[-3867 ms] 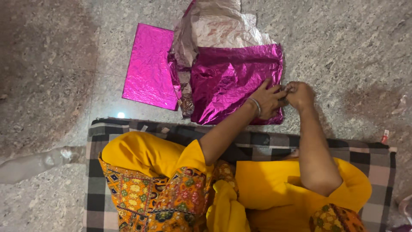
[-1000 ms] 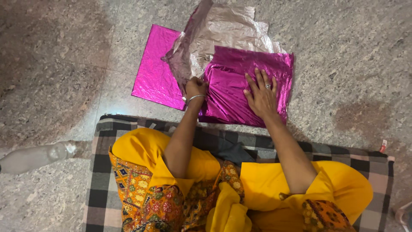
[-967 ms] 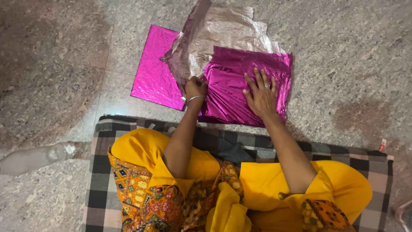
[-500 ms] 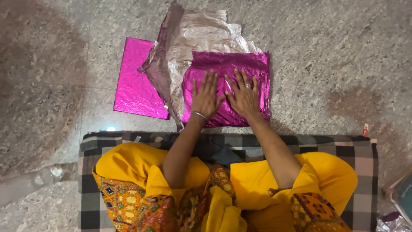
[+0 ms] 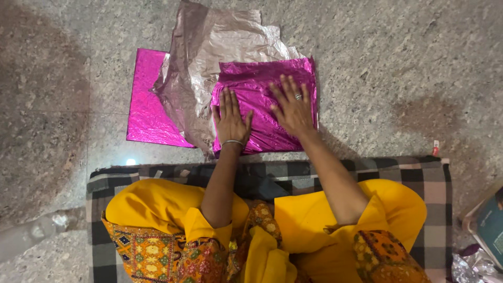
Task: The person wraps a book with pink metallic wrapping paper. They place the book on the paper, fold the edges over the book, and smooth the paper to cover it.
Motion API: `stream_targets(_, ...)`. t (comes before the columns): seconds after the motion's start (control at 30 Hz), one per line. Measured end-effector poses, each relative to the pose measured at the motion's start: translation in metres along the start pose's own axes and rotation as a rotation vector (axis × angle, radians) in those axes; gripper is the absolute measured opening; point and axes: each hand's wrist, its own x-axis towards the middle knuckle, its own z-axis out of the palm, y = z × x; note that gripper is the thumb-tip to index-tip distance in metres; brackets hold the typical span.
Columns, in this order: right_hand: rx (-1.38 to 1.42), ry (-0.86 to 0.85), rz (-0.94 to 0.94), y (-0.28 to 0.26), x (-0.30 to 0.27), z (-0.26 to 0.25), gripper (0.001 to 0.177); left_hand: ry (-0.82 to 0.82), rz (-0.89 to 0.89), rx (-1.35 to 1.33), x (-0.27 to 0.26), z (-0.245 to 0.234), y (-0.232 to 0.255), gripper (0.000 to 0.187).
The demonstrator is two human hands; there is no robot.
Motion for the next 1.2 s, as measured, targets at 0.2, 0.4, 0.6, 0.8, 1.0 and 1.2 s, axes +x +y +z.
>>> stream_targets(0.2,-0.024,0.000,-0.032,-0.008,-0.008,0.001,0.060,0.094,-0.378,-0.260,0.000,0.000,-0.043,0.089)
stream_targets(0.4,0.010,0.018,-0.011,-0.013,-0.006,-0.008,0.060,0.195,-0.486,-0.569,0.003,0.002,-0.048,0.038)
stream_targets(0.6,0.004,0.013,-0.021,-0.020,0.003,-0.003,0.058,0.268,-0.405,-0.492,0.002,0.033,-0.049,0.022)
stream_targets(0.8,-0.006,-0.004,-0.006,-0.025,0.004,-0.001,0.057,0.119,-0.397,-0.471,0.010,0.078,-0.064,0.036)
stream_targets(1.0,-0.001,0.020,0.004,-0.025,0.004,-0.002,0.057,0.139,0.224,-0.317,0.018,0.049,-0.017,0.062)
stream_targets(1.2,0.023,0.075,0.004,-0.005,0.011,0.004,0.058,-0.299,0.236,-0.588,0.036,0.020,-0.004,0.069)
